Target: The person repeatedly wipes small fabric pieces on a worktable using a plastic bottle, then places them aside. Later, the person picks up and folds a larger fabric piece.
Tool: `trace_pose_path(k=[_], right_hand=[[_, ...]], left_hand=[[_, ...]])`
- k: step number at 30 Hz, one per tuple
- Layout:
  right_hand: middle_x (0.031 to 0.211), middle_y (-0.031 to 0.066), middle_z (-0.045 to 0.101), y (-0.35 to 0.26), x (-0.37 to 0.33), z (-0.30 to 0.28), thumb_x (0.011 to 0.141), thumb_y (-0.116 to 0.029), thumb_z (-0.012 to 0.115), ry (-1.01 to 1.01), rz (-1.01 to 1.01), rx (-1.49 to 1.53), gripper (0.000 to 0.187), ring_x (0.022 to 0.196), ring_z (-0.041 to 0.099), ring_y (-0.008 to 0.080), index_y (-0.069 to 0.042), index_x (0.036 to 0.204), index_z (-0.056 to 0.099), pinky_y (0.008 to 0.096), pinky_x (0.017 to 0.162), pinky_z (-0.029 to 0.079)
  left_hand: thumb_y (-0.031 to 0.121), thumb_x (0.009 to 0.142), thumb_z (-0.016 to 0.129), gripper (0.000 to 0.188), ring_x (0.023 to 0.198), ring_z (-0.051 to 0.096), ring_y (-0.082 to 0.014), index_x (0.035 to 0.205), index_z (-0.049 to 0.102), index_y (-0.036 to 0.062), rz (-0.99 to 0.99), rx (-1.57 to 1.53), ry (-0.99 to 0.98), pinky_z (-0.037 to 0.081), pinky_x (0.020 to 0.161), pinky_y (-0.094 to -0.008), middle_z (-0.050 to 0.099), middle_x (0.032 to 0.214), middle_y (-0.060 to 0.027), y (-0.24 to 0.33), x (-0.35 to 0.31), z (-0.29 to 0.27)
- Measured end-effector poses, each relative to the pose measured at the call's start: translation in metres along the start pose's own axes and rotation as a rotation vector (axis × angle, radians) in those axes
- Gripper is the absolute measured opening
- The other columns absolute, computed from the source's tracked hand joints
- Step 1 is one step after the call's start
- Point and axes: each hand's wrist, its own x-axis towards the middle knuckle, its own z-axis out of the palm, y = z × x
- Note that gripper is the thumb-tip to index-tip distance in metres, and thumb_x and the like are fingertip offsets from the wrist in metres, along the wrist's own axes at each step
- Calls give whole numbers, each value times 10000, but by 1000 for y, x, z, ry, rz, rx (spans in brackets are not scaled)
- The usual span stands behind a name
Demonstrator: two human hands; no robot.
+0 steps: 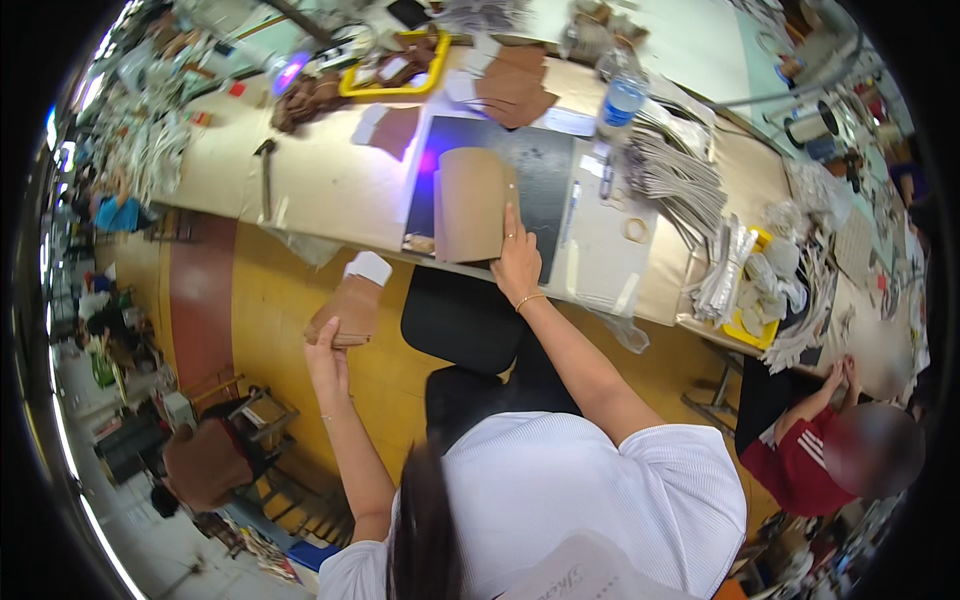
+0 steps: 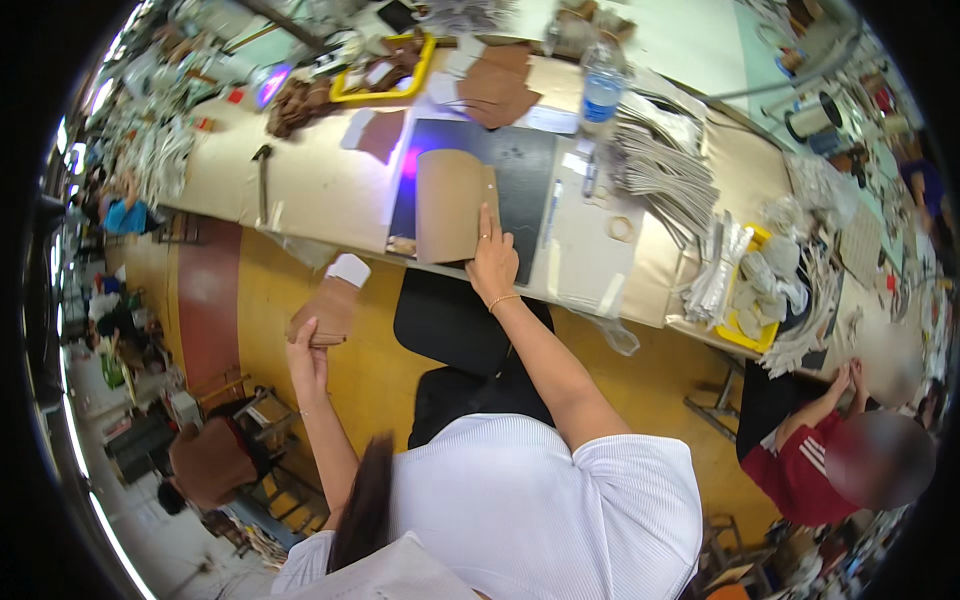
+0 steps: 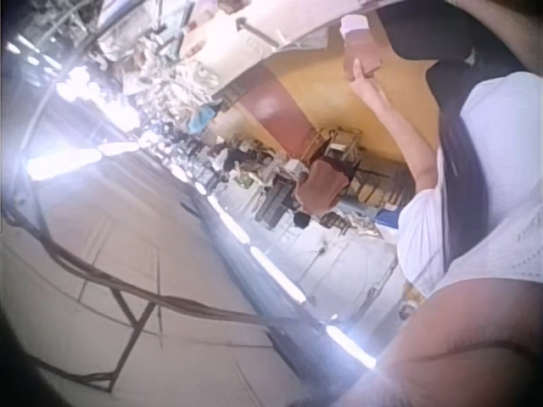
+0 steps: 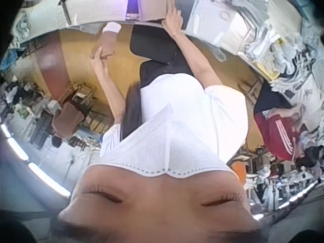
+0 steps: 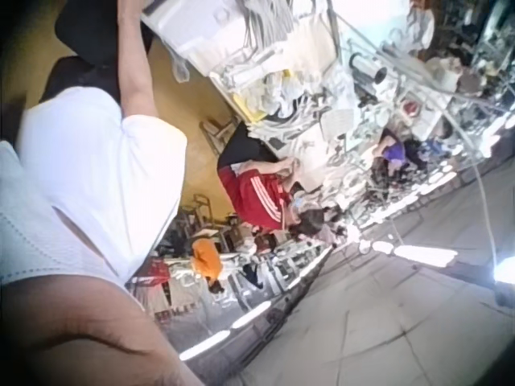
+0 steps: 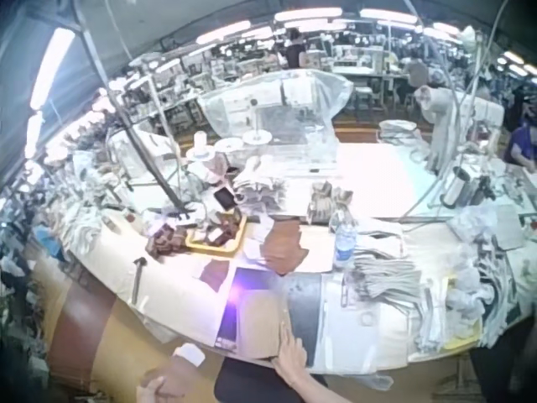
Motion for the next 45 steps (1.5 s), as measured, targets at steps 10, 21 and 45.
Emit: trace_pose_path(k=[10, 21, 45], right_hand=[[1264, 146, 562, 112, -56, -78, 854, -203, 638, -35, 192, 180, 747, 999, 535, 339, -64, 1497, 284, 413, 885, 468], [1077, 177, 581, 211, -122, -111, 875, -206, 631, 304, 442, 246, 643, 1021, 564, 323, -93, 1463, 394, 385, 919, 452], [1265, 139, 579, 58, 66, -80, 904, -73, 618, 743, 129, 448, 401, 1116, 590, 209, -13, 1294, 550, 327, 904, 490]], left_hand=[[44, 850, 672, 413, 1123, 572, -218, 1217, 499, -30, 16, 70, -251, 470, 972, -340, 568, 1215, -130, 11, 47, 151], [58, 827, 712, 352, 1044, 601, -191, 1111, 504, 56, -260, 91, -866, 507, 931, -369, 598, 1097, -88, -30, 142, 244], [263, 854, 724, 611, 1125, 529, -340, 1347, 431, 53, 905, 1050, -559, 474, 911, -461, 472, 1276, -218, -119, 231, 192]])
